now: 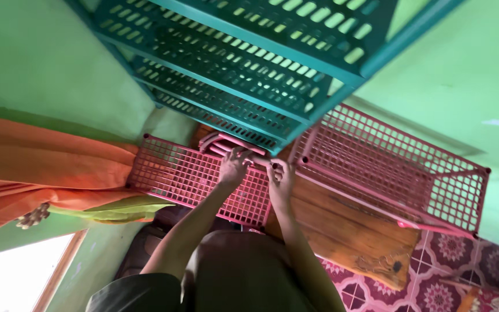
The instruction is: The person assembles a pink plastic grid shelf by inserting short pink tubes into the grid corners on a wooden table. The person repeatedly picks up tubes, aligns them with the grid holes, and presses them in to form legs, then lifts and repositions the grid to continue assembly.
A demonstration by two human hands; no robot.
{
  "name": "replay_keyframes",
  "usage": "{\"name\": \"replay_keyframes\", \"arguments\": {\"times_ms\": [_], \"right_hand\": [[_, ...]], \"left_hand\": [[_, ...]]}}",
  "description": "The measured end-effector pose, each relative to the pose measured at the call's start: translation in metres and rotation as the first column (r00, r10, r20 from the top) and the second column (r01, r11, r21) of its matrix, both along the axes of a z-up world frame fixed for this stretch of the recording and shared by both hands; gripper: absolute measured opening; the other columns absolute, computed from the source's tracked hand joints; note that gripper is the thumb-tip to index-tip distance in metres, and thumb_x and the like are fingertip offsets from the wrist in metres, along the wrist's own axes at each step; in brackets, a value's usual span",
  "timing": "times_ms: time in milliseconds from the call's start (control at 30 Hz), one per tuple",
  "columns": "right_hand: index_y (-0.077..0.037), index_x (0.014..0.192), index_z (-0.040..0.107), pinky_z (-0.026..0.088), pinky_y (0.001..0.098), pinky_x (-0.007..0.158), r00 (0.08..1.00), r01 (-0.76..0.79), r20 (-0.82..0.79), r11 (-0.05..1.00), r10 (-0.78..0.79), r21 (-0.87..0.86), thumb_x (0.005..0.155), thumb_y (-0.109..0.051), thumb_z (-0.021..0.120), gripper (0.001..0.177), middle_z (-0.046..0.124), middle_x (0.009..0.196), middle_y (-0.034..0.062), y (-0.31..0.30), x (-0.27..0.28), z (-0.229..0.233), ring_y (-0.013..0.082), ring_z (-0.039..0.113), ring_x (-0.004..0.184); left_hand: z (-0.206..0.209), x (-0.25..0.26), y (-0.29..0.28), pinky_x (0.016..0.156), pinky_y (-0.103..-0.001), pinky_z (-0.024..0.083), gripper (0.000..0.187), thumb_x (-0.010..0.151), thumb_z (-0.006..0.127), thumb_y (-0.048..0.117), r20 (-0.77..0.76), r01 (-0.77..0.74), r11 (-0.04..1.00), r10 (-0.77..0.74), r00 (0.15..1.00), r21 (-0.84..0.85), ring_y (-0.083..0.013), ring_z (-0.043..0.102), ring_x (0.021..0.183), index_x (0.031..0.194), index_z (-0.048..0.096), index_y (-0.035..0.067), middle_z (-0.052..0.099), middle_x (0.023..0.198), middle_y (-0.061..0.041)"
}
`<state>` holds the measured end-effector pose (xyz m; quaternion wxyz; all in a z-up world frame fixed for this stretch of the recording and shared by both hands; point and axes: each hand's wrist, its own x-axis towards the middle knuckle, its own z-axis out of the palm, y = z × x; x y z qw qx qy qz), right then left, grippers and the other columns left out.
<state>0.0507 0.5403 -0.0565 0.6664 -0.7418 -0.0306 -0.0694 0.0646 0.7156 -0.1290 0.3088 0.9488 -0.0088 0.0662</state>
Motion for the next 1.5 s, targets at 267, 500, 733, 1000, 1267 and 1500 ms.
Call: {"name": "replay_keyframes", "arguments": {"times_ms": [267,500,733,1000,1267,1500], "right_hand": [[-0.004,0.126,0.064,0.056,0.0238,0.08,0.987,-0.16,-0.001,0.986,0.16,0.042,0.094,-0.009,0.077,0.035,0.063,0.108,0.0045,-0.037,-0.013,0.086,0.0117,0.066,0.094],[-0.003,0.118,0.068,0.06,0.0252,0.085,0.933,-0.281,0.202,0.954,0.297,-0.104,0.104,-0.009,0.072,0.016,0.074,0.115,0.0062,-0.069,-0.016,0.127,0.0128,0.073,0.1],[-0.003,0.125,0.065,0.063,0.0281,0.081,0.987,-0.154,0.036,0.987,0.156,-0.042,0.099,-0.016,0.068,0.029,0.071,0.117,0.0071,-0.114,0.01,0.159,0.0141,0.072,0.097],[-0.005,0.124,0.068,0.066,0.0307,0.087,0.978,-0.108,0.16,0.98,0.134,-0.165,0.102,-0.019,0.069,0.026,0.076,0.114,0.0118,-0.148,0.067,0.172,0.0178,0.077,0.098],[0.0,0.117,0.067,0.065,0.0328,0.089,0.959,-0.023,0.269,0.967,0.093,-0.254,0.101,-0.013,0.069,0.021,0.073,0.11,0.0107,-0.143,0.114,0.194,0.0206,0.076,0.102],[0.002,0.116,0.068,0.066,0.0349,0.088,0.948,0.008,0.298,0.932,0.108,-0.362,0.098,-0.009,0.072,0.022,0.075,0.108,0.014,-0.135,0.184,0.203,0.0223,0.077,0.1]], "left_hand": [[0.06,-0.031,-0.014,0.075,-0.041,0.061,0.036,0.092,0.072,0.014,0.065,0.146,0.883,-0.131,0.989,-0.447,-0.0328,0.075,0.087,0.126,0.068,0.005,0.074,0.105,-0.018],[0.145,-0.047,-0.072,0.082,-0.039,0.062,0.033,0.092,0.074,0.008,0.233,0.188,0.882,-0.092,0.968,-0.432,-0.0306,0.074,0.097,0.124,0.068,0.005,0.074,0.113,-0.016],[0.224,-0.04,-0.135,0.081,-0.038,0.062,0.035,0.093,0.072,0.01,0.231,0.186,0.801,-0.062,0.971,-0.569,-0.0314,0.07,0.105,0.127,0.066,0.005,0.071,0.118,-0.014],[0.245,0.005,-0.177,0.087,-0.043,0.054,0.034,0.093,0.075,0.012,0.377,0.121,0.899,0.052,0.925,-0.421,-0.0351,0.065,0.1,0.125,0.068,0.006,0.071,0.112,-0.014],[0.231,0.067,-0.191,0.092,-0.046,0.052,0.045,0.089,0.074,0.007,0.387,0.12,0.888,0.069,0.92,-0.444,-0.0388,0.064,0.104,0.132,0.062,0.003,0.068,0.115,-0.019],[0.204,0.138,-0.203,0.1,-0.045,0.053,0.072,0.086,0.074,0.01,0.243,0.055,0.867,0.077,0.967,-0.496,-0.0407,0.061,0.118,0.15,0.041,0.001,0.06,0.132,-0.022]]}}
